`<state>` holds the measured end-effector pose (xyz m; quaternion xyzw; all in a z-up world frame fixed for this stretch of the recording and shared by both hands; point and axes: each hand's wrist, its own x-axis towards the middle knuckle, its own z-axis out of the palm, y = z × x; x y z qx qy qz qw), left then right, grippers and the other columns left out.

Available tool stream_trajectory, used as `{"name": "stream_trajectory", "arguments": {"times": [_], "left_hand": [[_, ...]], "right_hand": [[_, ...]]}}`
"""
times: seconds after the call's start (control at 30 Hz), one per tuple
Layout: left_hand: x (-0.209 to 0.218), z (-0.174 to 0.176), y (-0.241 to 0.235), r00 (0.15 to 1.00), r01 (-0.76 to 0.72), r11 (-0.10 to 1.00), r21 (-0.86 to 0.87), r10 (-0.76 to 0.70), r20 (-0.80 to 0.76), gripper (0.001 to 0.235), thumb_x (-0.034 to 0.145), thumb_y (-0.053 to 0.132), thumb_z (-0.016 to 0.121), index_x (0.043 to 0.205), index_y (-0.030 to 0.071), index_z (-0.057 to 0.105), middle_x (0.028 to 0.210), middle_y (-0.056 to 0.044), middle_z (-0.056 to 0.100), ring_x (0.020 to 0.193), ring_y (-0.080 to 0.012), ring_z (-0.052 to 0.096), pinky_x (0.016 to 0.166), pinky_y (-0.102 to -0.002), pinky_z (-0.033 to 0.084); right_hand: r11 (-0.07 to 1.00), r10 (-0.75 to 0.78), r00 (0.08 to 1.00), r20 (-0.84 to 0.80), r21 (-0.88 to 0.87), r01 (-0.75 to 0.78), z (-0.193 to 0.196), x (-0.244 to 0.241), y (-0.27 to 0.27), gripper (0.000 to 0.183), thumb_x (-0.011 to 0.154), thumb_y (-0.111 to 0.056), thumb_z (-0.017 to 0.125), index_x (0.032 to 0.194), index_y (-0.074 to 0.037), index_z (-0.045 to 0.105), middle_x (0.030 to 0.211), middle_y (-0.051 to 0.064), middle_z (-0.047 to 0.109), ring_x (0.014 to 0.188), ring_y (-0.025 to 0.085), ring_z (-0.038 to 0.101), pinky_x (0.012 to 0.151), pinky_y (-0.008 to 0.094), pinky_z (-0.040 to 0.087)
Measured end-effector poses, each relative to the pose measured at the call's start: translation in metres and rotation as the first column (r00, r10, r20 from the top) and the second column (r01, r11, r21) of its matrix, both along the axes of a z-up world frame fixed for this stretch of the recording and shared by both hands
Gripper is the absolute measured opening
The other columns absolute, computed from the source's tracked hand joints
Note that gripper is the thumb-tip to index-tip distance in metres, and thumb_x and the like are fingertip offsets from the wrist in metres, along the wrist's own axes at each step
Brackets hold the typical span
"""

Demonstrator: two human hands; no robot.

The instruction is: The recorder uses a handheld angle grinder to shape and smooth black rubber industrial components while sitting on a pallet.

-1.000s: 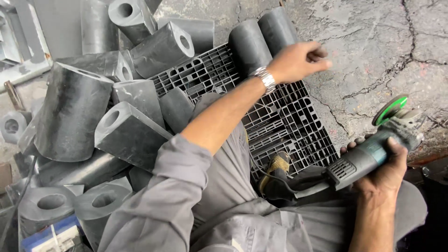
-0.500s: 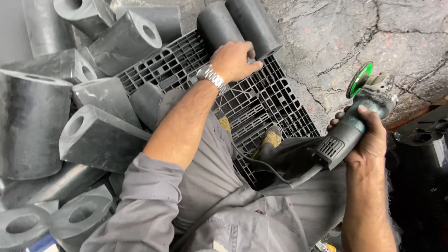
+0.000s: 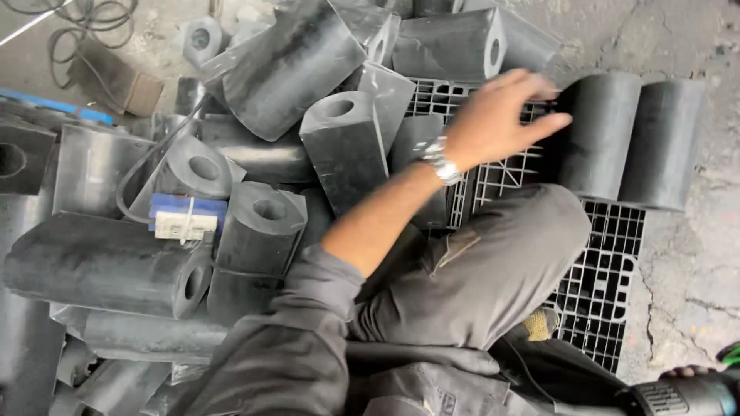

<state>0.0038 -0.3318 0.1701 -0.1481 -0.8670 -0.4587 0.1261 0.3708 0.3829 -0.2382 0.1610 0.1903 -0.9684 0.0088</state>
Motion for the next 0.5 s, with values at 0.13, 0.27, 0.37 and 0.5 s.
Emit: {"name": "stream_trajectory", "arguments": {"times": [0.13, 0.27, 0.37, 0.5], "left_hand": [[0.025, -0.015, -0.145, 0.869, -0.352, 0.715, -0.604, 0.489, 0.072, 0.062, 0.089, 0.061, 0.069, 0.110, 0.002, 0.068, 0.118, -0.015, 0.065, 0.114, -0.0342, 0.060, 0.091, -0.049, 0.048], [0.038, -0.074, -0.225, 0.822, -0.130, 0.628, -0.767, 0.501, 0.271, 0.092, 0.081, 0.087, 0.068, 0.106, -0.001, 0.069, 0.118, -0.029, 0.064, 0.119, -0.0468, 0.055, 0.094, -0.063, 0.040], [0.053, -0.056, -0.234, 0.810, 0.125, 0.707, -0.696, 0.333, 0.484, 0.109, 0.062, 0.090, 0.076, 0.110, -0.008, 0.064, 0.101, -0.027, 0.071, 0.104, -0.0419, 0.068, 0.101, -0.048, 0.047], [0.062, -0.048, -0.234, 0.879, 0.158, 0.644, -0.748, 0.253, 0.404, 0.104, 0.055, 0.082, 0.083, 0.103, -0.008, 0.065, 0.092, -0.026, 0.072, 0.093, -0.0432, 0.067, 0.095, -0.049, 0.048]], "right_hand": [[0.971, 0.220, 0.976, 0.001, -0.098, -0.219, 0.025, -0.027, 0.032, 0.040, 0.109, -0.041, 0.047, 0.114, -0.002, 0.056, 0.114, 0.019, 0.062, 0.112, 0.040, 0.059, 0.112, 0.066, 0.046], [0.825, -0.023, 0.764, 0.645, 0.444, -0.350, 0.205, -0.048, -0.091, 0.061, 0.095, -0.057, 0.050, 0.122, -0.002, 0.056, 0.119, 0.008, 0.066, 0.115, 0.028, 0.063, 0.102, 0.052, 0.052], [0.818, -0.003, 0.838, 0.545, 0.483, -0.311, 0.232, -0.044, -0.127, 0.055, 0.096, -0.050, 0.052, 0.115, 0.002, 0.050, 0.110, 0.012, 0.063, 0.112, 0.033, 0.063, 0.101, 0.053, 0.050], [0.866, -0.157, 0.870, 0.468, 0.489, -0.107, 0.267, -0.034, -0.173, 0.041, 0.099, -0.037, 0.062, 0.115, -0.001, 0.052, 0.104, 0.014, 0.062, 0.105, 0.030, 0.061, 0.105, 0.050, 0.051]]}}
